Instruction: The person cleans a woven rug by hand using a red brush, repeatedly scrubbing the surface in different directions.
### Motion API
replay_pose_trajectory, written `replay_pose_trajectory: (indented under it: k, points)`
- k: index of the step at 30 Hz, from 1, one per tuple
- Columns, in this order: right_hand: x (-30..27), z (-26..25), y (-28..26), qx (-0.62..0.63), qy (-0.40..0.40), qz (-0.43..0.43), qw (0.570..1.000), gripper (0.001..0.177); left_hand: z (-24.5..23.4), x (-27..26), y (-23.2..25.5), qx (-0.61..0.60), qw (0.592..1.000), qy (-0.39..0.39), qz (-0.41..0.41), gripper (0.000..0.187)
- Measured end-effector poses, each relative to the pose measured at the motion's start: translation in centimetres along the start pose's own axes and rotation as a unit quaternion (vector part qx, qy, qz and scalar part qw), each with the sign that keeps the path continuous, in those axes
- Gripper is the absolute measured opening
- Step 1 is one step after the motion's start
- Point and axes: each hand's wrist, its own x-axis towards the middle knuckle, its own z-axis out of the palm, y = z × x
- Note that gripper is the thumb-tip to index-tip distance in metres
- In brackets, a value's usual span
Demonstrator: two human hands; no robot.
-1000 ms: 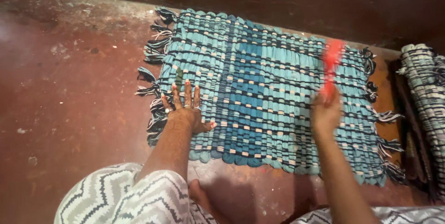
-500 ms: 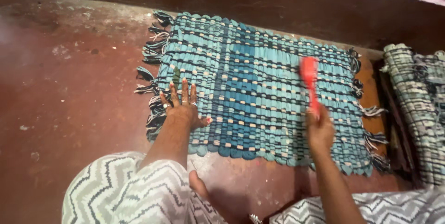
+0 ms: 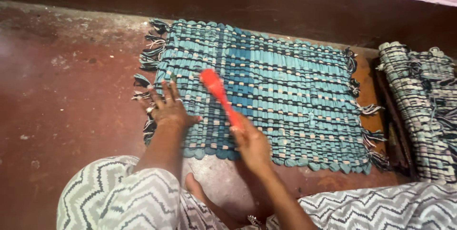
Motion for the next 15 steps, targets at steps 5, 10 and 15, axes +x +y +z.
replay_pose_trajectory:
  k: [5,10,15]
  points:
    - [-0.4,-6.8,8.8,0.020,0.176,0.208,0.962,0.052,1.3,2.7,-0.4,-0.068,0.997,-0.037,-0.021,0.145]
    - [-0.6,-5.5,7.6,0.049,0.294,0.183,0.937,0.051,2.3,4.4,-0.6,-0.070,0.997,-0.039,-0.017,0.146]
    - [-1.4,2.2,-3.3,0.076,0.046,0.000,0.996,0.057,2.1,3.5,-1.0,-0.042,0.998,-0.044,-0.009,0.142]
